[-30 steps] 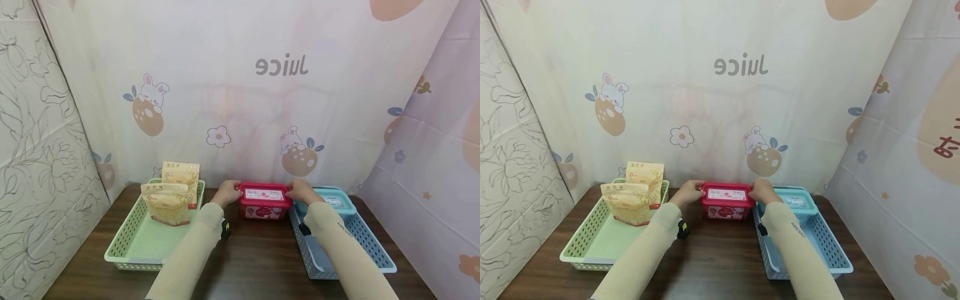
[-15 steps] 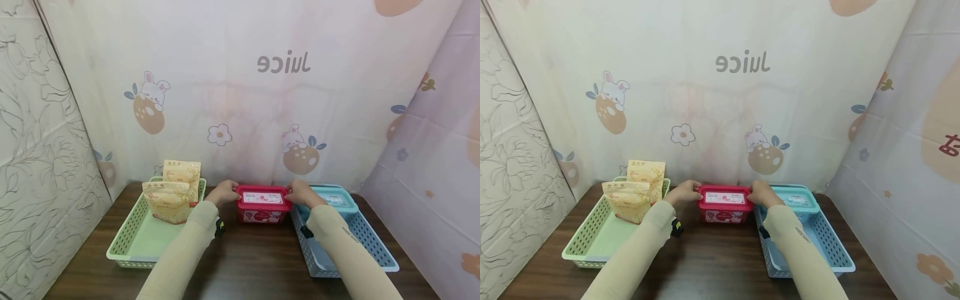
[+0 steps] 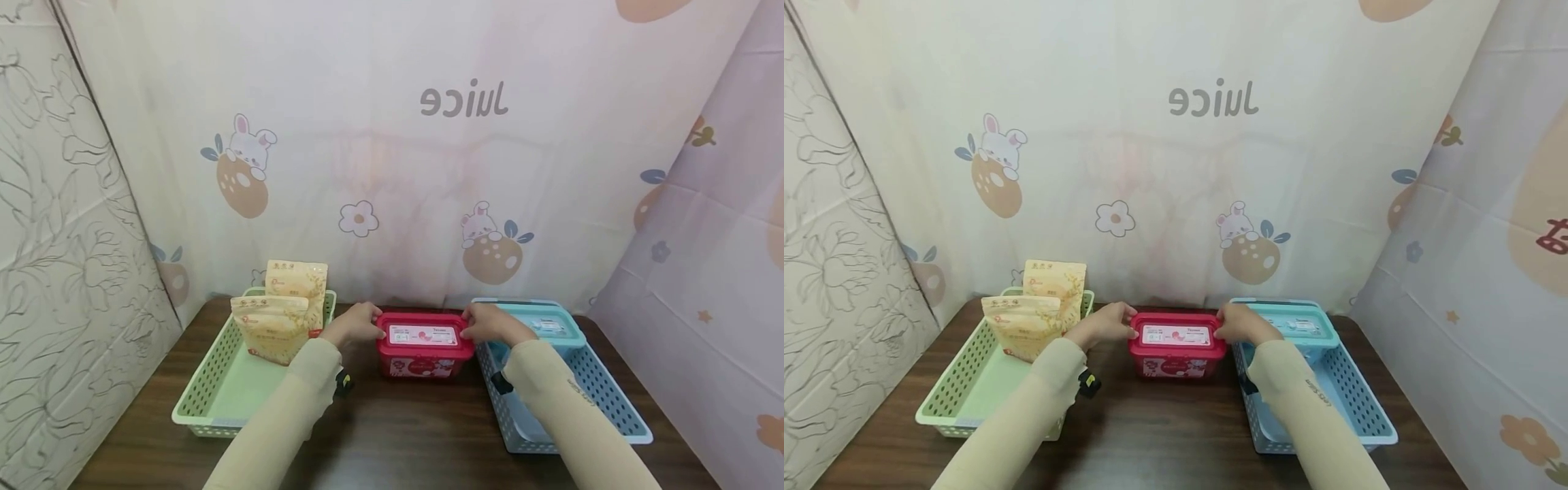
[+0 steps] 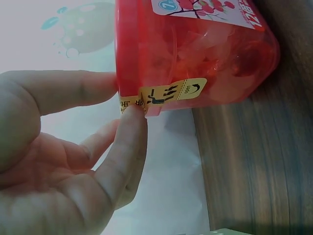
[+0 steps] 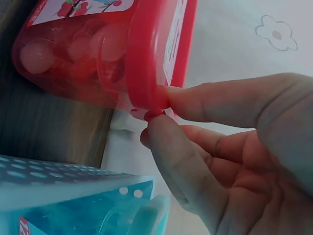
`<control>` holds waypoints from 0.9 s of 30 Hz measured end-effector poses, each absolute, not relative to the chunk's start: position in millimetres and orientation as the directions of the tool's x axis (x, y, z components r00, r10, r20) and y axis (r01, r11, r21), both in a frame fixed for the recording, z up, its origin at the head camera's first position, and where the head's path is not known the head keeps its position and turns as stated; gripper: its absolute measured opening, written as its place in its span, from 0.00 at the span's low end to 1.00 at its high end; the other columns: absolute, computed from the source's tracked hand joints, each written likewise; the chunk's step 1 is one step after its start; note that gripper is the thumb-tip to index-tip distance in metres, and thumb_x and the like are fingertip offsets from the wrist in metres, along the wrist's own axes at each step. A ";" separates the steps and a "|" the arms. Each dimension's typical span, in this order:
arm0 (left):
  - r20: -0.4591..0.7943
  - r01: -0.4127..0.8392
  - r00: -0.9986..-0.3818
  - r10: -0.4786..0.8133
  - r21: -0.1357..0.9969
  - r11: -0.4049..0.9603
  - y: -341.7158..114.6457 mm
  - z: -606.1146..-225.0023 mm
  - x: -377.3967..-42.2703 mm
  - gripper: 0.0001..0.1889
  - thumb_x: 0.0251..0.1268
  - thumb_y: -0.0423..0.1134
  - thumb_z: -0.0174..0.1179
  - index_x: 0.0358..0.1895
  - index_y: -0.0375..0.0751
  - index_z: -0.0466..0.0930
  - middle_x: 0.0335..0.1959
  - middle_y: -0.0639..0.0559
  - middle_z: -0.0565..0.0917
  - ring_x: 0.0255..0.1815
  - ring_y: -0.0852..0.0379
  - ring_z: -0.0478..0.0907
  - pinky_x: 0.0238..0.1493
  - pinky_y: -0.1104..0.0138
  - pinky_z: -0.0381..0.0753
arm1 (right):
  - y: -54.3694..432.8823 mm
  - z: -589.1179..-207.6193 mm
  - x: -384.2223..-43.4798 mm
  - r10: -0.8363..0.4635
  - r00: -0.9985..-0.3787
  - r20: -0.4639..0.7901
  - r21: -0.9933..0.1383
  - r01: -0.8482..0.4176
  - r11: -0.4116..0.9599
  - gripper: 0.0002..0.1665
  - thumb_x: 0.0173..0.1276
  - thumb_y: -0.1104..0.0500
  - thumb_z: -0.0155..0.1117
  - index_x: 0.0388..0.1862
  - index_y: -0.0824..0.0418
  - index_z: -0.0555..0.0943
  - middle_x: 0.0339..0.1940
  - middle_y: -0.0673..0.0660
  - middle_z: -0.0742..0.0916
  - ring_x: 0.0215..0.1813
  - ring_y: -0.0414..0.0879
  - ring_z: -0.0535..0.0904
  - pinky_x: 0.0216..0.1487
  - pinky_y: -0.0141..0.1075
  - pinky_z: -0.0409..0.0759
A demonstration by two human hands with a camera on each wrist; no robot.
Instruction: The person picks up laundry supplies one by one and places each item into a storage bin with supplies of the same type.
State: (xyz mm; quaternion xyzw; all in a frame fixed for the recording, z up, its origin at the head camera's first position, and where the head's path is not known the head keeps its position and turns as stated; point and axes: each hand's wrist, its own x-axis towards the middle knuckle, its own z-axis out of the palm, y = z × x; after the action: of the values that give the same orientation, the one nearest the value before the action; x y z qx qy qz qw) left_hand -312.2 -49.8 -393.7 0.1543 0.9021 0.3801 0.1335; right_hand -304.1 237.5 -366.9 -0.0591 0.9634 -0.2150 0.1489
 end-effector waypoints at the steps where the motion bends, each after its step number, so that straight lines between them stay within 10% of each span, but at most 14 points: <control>1: -0.125 0.175 -0.917 0.379 0.727 0.664 -50.9 -393.6 -310.4 0.25 0.62 0.33 0.69 0.61 0.28 0.75 0.49 0.41 0.82 0.48 0.48 0.79 0.55 0.54 0.82 | 236.5 -367.1 -302.7 -0.183 -0.947 -0.265 -0.427 -0.055 0.902 0.22 0.66 0.61 0.71 0.54 0.69 0.76 0.37 0.59 0.83 0.35 0.49 0.81 0.42 0.43 0.86; 27: -0.072 0.249 -0.911 0.405 0.688 0.682 -73.8 -398.0 -270.0 0.26 0.59 0.34 0.71 0.58 0.26 0.75 0.45 0.42 0.81 0.47 0.51 0.77 0.54 0.54 0.81 | 230.0 -375.0 -260.4 -0.290 -0.917 -0.274 -0.595 -0.076 0.800 0.23 0.65 0.62 0.72 0.53 0.67 0.72 0.34 0.57 0.81 0.31 0.46 0.83 0.41 0.44 0.87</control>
State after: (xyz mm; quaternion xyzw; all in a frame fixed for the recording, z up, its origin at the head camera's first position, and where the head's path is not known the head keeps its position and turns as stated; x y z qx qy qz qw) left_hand -270.0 -73.8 -398.0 0.1797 0.9103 0.3563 0.1100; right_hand -260.4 230.0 -375.0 -0.0983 0.9318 -0.3002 0.1786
